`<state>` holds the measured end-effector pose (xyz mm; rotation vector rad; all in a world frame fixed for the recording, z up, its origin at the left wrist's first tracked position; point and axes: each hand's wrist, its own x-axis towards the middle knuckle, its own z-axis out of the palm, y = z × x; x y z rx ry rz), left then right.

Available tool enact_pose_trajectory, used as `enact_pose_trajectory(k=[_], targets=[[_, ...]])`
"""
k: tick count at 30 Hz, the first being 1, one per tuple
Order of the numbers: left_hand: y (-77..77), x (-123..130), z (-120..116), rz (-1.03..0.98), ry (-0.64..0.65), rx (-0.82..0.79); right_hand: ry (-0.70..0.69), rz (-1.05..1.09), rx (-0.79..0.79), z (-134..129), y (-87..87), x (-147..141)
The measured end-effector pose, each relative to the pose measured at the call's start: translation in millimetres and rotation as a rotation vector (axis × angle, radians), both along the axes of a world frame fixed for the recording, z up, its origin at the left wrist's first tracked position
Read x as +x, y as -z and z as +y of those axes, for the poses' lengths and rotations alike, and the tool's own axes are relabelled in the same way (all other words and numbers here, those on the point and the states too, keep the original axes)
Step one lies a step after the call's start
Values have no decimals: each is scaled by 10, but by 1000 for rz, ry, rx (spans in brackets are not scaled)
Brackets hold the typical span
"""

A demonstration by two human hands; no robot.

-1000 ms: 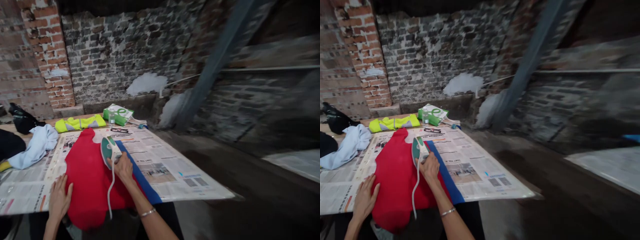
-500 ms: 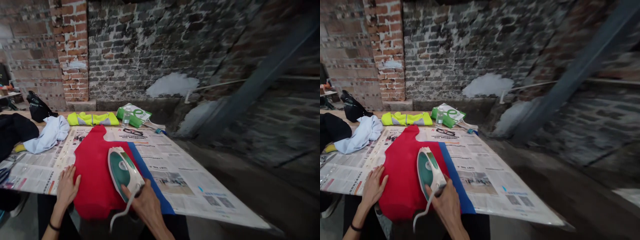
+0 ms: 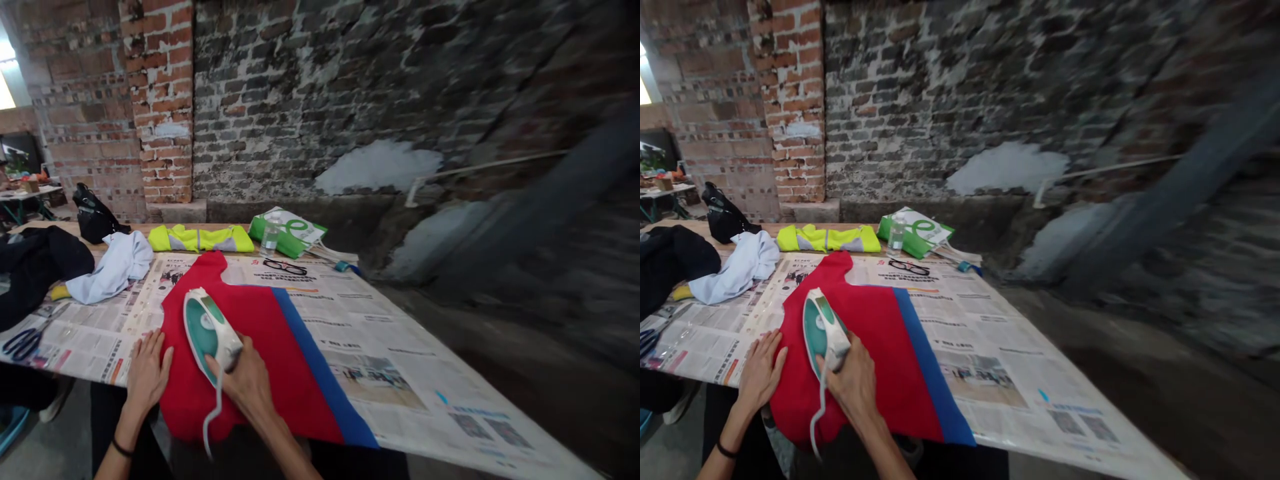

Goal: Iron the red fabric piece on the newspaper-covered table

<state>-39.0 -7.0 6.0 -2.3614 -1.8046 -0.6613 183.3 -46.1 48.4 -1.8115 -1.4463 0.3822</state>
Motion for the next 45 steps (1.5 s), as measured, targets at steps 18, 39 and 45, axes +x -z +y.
enact_pose_trajectory(k=[18,39,45], targets=[[171,-100,178,-56,16,77,-327,161,-45,-520,-91,598],[-160,-752,538,-109,251,-213,-638,521,25,-215,-425,784],[-53,-817,604,-158,254,-88,-541,464,31,-363,-480,920]])
